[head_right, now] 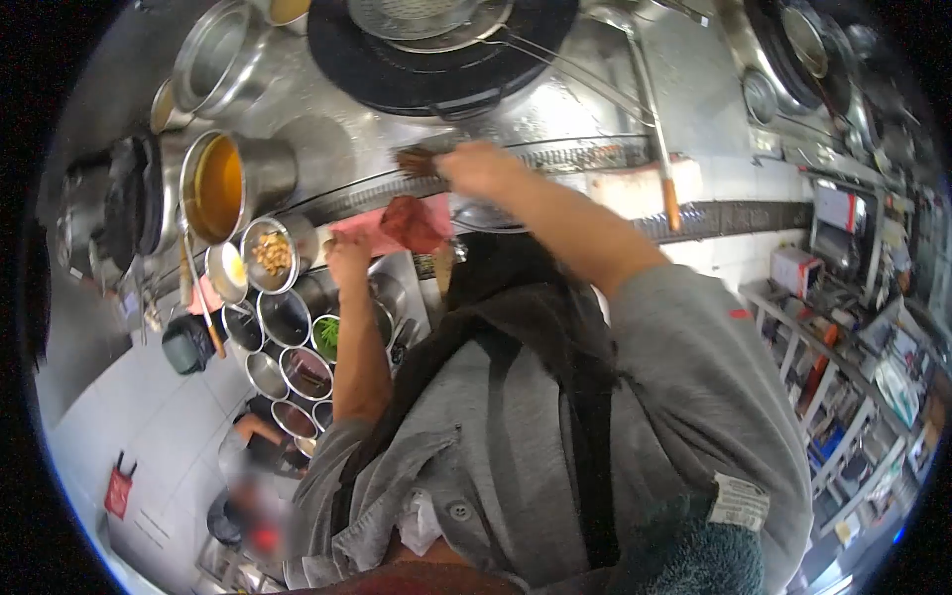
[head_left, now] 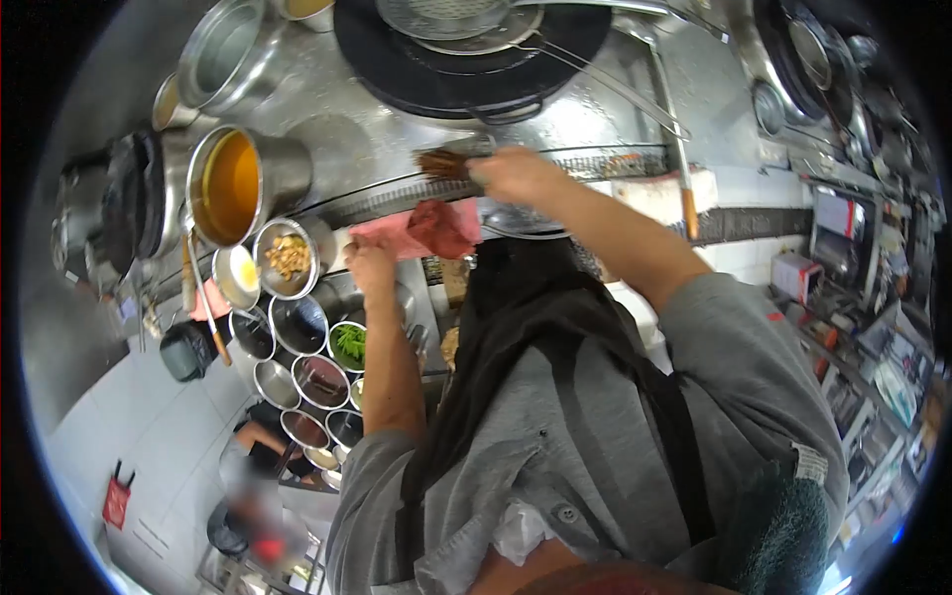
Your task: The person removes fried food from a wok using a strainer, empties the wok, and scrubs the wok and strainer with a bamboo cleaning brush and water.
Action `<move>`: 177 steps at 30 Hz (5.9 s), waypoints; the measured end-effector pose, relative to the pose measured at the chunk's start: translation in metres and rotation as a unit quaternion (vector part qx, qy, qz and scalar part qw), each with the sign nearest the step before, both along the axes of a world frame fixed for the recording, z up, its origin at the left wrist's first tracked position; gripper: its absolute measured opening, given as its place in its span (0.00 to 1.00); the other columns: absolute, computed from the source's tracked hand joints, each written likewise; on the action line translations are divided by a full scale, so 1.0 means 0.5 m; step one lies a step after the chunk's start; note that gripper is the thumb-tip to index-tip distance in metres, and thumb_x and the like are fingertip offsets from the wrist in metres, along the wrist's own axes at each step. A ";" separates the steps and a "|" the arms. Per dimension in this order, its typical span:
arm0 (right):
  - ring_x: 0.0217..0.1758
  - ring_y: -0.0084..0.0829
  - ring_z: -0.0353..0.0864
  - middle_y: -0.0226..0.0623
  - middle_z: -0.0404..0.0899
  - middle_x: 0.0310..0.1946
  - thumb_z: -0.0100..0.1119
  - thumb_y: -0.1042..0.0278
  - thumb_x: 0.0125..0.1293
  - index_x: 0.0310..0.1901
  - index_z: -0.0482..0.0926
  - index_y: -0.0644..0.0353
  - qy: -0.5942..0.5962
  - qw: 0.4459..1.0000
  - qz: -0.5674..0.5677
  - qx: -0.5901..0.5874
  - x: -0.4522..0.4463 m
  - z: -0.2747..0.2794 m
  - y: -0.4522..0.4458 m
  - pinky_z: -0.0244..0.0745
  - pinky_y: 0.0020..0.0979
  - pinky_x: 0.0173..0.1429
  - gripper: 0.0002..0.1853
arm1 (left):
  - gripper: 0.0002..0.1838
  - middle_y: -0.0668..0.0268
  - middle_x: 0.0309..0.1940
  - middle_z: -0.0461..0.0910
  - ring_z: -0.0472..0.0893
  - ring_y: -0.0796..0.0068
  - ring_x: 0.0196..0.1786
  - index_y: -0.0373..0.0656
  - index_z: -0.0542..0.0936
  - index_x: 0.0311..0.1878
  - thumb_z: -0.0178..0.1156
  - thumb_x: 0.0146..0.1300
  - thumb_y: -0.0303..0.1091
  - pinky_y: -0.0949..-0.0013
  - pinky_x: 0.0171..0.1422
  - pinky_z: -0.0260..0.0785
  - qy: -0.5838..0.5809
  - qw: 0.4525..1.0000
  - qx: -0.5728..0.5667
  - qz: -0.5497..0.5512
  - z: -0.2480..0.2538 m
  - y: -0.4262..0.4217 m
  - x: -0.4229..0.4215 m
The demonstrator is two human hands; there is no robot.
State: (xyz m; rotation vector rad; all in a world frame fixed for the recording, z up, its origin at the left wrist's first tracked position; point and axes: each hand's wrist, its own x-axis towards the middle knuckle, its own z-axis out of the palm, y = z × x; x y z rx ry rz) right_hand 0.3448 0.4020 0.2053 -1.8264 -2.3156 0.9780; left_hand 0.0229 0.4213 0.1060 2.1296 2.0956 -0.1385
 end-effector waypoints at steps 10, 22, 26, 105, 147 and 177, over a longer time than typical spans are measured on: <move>0.44 0.42 0.81 0.43 0.81 0.39 0.53 0.66 0.59 0.55 0.74 0.48 -0.190 0.962 -0.156 -0.116 0.366 0.173 -0.233 0.76 0.41 0.51 0.20 | 0.30 0.41 0.49 0.71 0.75 0.44 0.47 0.31 0.69 0.59 0.54 0.57 0.44 0.54 0.54 0.70 0.003 0.999 0.015 0.040 0.005 -0.002 0.019; 0.47 0.35 0.81 0.40 0.82 0.41 0.53 0.70 0.62 0.51 0.76 0.53 -0.267 0.939 0.017 -0.214 0.480 0.162 -0.248 0.77 0.38 0.52 0.15 | 0.37 0.48 0.53 0.77 0.77 0.52 0.55 0.36 0.71 0.61 0.65 0.49 0.47 0.59 0.58 0.69 -0.130 0.976 -0.040 0.173 0.062 0.021 -0.024; 0.44 0.40 0.82 0.42 0.82 0.37 0.53 0.71 0.59 0.49 0.77 0.55 -0.139 0.985 -0.037 -0.095 0.461 0.164 -0.256 0.77 0.39 0.50 0.15 | 0.29 0.52 0.48 0.80 0.82 0.54 0.44 0.35 0.73 0.58 0.63 0.52 0.37 0.60 0.51 0.72 -0.176 0.963 0.109 0.170 0.144 -0.044 0.105; 0.45 0.41 0.82 0.47 0.82 0.41 0.54 0.69 0.57 0.40 0.83 0.61 -0.236 0.968 -0.052 -0.071 0.343 0.130 -0.216 0.76 0.38 0.52 0.12 | 0.17 0.42 0.32 0.78 0.79 0.40 0.39 0.35 0.68 0.44 0.61 0.55 0.33 0.48 0.44 0.72 -0.439 0.722 -0.021 -0.534 0.578 -0.050 0.953; 0.44 0.41 0.82 0.44 0.83 0.36 0.54 0.71 0.56 0.41 0.82 0.56 -0.225 0.972 -0.048 -0.036 0.418 0.227 -0.216 0.76 0.39 0.50 0.12 | 0.22 0.41 0.32 0.77 0.77 0.38 0.41 0.33 0.66 0.47 0.61 0.57 0.36 0.49 0.45 0.70 -0.393 0.825 0.044 -0.403 0.624 0.059 0.784; 0.42 0.40 0.83 0.45 0.83 0.34 0.54 0.71 0.55 0.35 0.83 0.62 -0.198 0.978 -0.020 -0.057 0.273 0.184 -0.151 0.77 0.37 0.49 0.10 | 0.23 0.40 0.40 0.77 0.77 0.41 0.47 0.35 0.68 0.52 0.61 0.57 0.37 0.51 0.50 0.69 -0.365 0.801 -0.030 -0.473 0.599 0.070 0.833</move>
